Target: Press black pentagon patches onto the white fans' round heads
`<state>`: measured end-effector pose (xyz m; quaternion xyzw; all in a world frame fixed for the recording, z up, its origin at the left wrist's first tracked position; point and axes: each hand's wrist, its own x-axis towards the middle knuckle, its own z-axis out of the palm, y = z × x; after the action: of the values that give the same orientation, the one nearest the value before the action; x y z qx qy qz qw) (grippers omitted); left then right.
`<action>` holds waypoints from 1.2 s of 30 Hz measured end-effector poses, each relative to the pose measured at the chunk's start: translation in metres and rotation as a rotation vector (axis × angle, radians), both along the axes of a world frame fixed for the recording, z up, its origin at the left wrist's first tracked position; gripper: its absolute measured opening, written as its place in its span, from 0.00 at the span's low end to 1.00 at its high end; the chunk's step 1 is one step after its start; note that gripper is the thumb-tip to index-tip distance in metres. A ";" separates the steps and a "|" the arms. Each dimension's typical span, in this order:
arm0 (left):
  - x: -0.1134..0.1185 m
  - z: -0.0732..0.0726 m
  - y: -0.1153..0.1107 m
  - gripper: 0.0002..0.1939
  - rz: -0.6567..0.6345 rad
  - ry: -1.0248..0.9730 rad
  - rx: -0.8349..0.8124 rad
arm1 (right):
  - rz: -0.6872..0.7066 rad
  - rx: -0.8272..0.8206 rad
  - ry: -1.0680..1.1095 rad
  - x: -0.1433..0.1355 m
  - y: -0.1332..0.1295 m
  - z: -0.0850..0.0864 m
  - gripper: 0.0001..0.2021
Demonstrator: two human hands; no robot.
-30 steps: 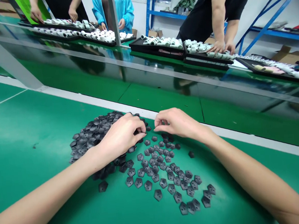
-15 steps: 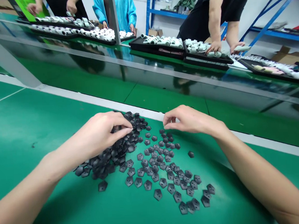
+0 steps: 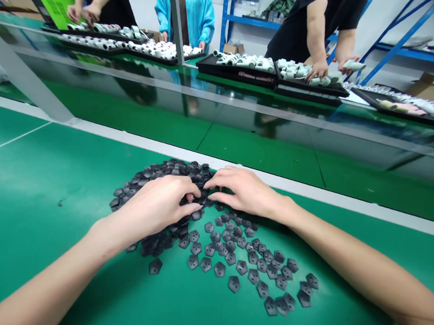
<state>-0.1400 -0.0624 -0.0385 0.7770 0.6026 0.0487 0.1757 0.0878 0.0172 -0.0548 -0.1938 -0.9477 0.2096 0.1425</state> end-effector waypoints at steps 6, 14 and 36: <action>0.003 -0.002 0.002 0.05 0.004 -0.002 -0.032 | 0.026 0.006 -0.074 -0.009 -0.004 -0.001 0.07; -0.002 -0.006 0.004 0.05 0.009 -0.052 -0.029 | 0.013 -0.039 -0.134 0.000 0.000 0.002 0.03; -0.003 -0.005 0.005 0.05 -0.010 -0.240 0.028 | -0.016 -0.078 -0.143 0.001 -0.004 0.006 0.06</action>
<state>-0.1431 -0.0577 -0.0435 0.7709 0.5726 0.1486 0.2360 0.0892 0.0131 -0.0484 -0.2214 -0.9450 0.2307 0.0684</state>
